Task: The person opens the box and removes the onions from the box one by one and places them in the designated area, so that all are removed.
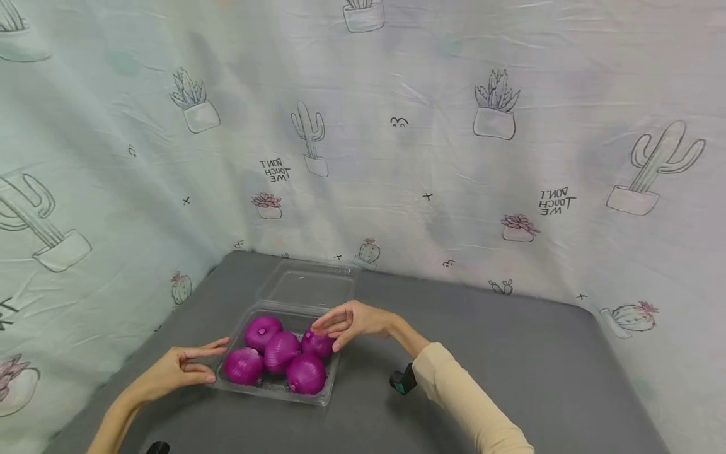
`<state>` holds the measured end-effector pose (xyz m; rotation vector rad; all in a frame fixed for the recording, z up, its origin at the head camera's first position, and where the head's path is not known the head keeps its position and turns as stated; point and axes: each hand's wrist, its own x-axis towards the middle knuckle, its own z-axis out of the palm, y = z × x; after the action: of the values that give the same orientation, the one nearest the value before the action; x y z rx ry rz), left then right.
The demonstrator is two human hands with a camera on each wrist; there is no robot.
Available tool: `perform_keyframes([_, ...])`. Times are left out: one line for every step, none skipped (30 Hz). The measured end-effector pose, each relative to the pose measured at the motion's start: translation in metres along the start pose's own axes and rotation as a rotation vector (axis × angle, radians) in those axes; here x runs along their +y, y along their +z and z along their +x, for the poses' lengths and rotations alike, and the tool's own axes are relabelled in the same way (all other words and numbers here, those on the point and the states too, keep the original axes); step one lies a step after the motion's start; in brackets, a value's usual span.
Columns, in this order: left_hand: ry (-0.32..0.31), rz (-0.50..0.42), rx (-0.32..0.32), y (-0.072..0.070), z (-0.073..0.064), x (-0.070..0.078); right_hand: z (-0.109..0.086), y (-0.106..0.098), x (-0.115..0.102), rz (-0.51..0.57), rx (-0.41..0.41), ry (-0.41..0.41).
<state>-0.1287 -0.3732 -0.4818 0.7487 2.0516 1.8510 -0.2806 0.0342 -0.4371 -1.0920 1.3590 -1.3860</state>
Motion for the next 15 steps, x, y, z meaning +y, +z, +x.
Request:
perform_keyframes([0.006, -0.01, -0.006, 0.0, 0.0, 0.0, 0.005, -0.002, 0.0, 0.003, -0.019, 0.017])
perform_keyframes([0.008, -0.02, -0.008, 0.0, 0.001, 0.0, 0.009, -0.005, -0.001, 0.006, -0.039, 0.034])
perform_keyframes([0.011, -0.029, -0.011, 0.001, 0.001, -0.001, 0.013, -0.007, 0.0, 0.009, -0.06, 0.05])
perform_keyframes([0.009, -0.036, -0.011, 0.001, 0.001, -0.001, 0.017, -0.009, 0.0, 0.007, -0.078, 0.063])
perform_keyframes([0.005, -0.041, -0.01, 0.001, 0.002, -0.001, 0.021, -0.011, 0.0, 0.001, -0.094, 0.075])
perform_keyframes([-0.001, -0.045, -0.007, 0.001, 0.002, 0.0, 0.024, -0.013, 0.0, -0.008, -0.109, 0.084])
perform_keyframes([-0.007, -0.046, -0.005, 0.001, 0.002, 0.0, 0.027, -0.015, 0.0, -0.014, -0.127, 0.094])
perform_keyframes([-0.01, -0.045, -0.003, 0.001, 0.003, 0.0, 0.029, -0.017, 0.0, -0.022, -0.142, 0.104])
perform_keyframes([-0.014, -0.042, -0.002, 0.001, 0.003, 0.0, 0.032, -0.019, -0.001, -0.031, -0.155, 0.113])
perform_keyframes([-0.017, -0.04, -0.001, 0.001, 0.003, 0.0, 0.034, -0.02, -0.001, -0.038, -0.165, 0.123])
perform_keyframes([-0.018, -0.038, 0.0, 0.0, 0.003, 0.0, 0.036, -0.022, -0.002, -0.044, -0.176, 0.135])
perform_keyframes([-0.018, -0.036, 0.001, 0.0, 0.003, 0.001, 0.038, -0.023, -0.003, -0.052, -0.187, 0.149])
perform_keyframes([-0.017, -0.032, 0.002, 0.0, 0.003, 0.001, 0.04, -0.025, -0.004, -0.057, -0.197, 0.164])
perform_keyframes([-0.015, -0.029, 0.004, 0.0, 0.003, 0.001, 0.042, -0.026, -0.005, -0.067, -0.204, 0.175])
perform_keyframes([-0.016, -0.03, 0.003, 0.0, 0.003, 0.001, 0.043, -0.027, -0.006, -0.075, -0.207, 0.185])
